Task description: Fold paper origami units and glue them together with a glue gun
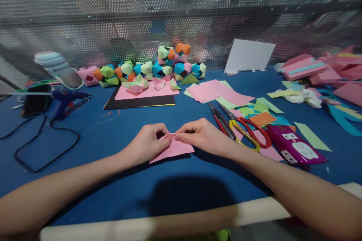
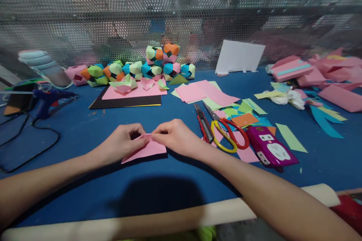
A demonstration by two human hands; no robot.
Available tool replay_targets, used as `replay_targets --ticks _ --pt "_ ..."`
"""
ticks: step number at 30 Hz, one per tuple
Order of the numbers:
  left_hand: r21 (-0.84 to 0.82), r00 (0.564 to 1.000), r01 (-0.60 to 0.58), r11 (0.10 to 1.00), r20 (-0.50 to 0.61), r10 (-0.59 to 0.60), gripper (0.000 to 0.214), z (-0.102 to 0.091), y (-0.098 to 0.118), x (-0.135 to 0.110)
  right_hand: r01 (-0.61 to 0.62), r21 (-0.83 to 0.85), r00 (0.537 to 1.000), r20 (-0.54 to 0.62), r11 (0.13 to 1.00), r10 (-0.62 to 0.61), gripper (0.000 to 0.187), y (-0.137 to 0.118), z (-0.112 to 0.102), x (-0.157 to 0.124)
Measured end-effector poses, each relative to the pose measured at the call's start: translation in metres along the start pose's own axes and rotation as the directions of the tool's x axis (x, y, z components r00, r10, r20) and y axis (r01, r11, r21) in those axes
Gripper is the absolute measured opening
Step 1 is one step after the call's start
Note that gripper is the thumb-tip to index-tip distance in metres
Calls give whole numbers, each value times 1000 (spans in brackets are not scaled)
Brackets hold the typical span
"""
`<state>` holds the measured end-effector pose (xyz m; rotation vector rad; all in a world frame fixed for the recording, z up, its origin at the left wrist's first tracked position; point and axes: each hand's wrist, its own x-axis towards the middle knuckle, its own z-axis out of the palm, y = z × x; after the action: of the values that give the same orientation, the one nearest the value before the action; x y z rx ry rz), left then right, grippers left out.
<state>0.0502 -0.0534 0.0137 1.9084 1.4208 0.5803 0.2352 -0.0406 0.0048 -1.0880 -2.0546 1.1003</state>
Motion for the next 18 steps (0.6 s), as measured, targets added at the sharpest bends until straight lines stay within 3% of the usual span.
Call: replay_targets --ticks 9,13,18 --pt "-92 998 -25 995 61 31 25 -1 -2 0 82 -79 995 -48 993 -86 21 1 0 -1" --pt "-69 994 -80 994 71 85 28 -3 -3 0 90 -114 995 -24 989 -94 22 1 -1 -2" --pt "-54 994 -60 997 89 65 28 -6 -2 1 92 -117 995 -12 989 -94 22 0 -4 -1"
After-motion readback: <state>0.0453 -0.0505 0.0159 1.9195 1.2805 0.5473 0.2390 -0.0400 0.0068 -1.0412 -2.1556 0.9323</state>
